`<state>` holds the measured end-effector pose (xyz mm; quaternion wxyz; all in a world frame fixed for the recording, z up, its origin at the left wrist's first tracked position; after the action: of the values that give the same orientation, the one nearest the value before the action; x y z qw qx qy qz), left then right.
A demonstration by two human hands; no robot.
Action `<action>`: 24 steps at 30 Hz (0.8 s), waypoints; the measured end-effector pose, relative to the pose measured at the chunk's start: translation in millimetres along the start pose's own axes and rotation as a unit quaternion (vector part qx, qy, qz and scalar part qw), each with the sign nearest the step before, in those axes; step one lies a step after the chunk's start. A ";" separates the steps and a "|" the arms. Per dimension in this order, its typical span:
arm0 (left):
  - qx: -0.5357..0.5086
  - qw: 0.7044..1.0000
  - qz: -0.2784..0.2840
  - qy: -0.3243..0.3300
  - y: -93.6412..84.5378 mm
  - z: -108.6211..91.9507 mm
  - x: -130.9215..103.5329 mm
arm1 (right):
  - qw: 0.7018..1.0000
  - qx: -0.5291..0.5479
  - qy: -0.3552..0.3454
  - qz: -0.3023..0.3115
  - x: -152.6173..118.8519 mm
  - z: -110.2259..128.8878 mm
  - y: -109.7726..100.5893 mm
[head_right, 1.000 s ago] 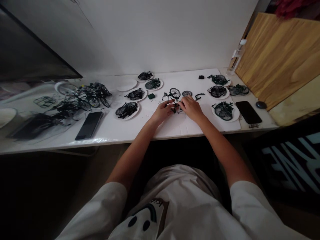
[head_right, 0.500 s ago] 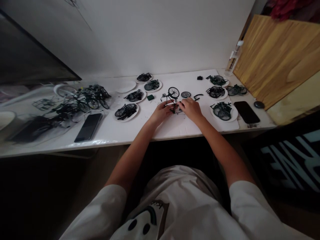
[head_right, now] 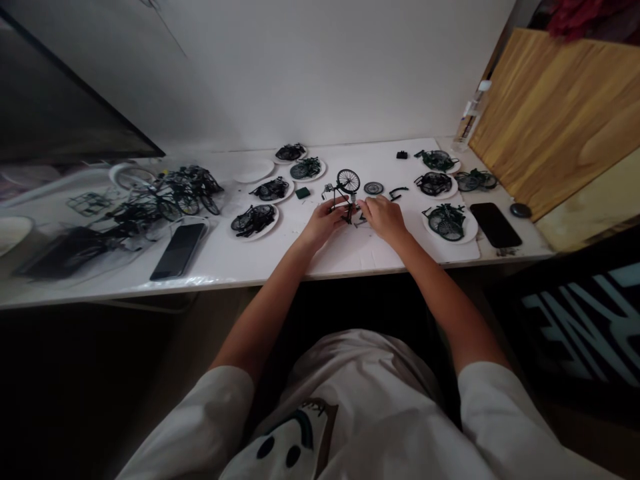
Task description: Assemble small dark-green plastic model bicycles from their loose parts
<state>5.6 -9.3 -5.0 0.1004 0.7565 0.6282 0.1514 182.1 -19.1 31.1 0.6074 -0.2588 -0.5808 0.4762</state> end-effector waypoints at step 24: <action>0.047 0.997 0.005 0.056 -7.7 -0.6 6.0 | 0.989 0.114 -0.095 -0.022 3.4 2.2 7.8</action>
<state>-0.7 -2.0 -6.5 0.0286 0.7539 0.6353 0.1650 177.4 -13.5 26.4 0.5855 -0.1291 -0.5833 0.5480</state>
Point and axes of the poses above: each hand's wrist, its own x-axis towards the middle knuckle, its own y-axis out of the palm, z = x × y, the point moved 6 cm from there along x, towards the middle knuckle, and after that the axes turned 7 degrees about y, right-handed, at the moved point
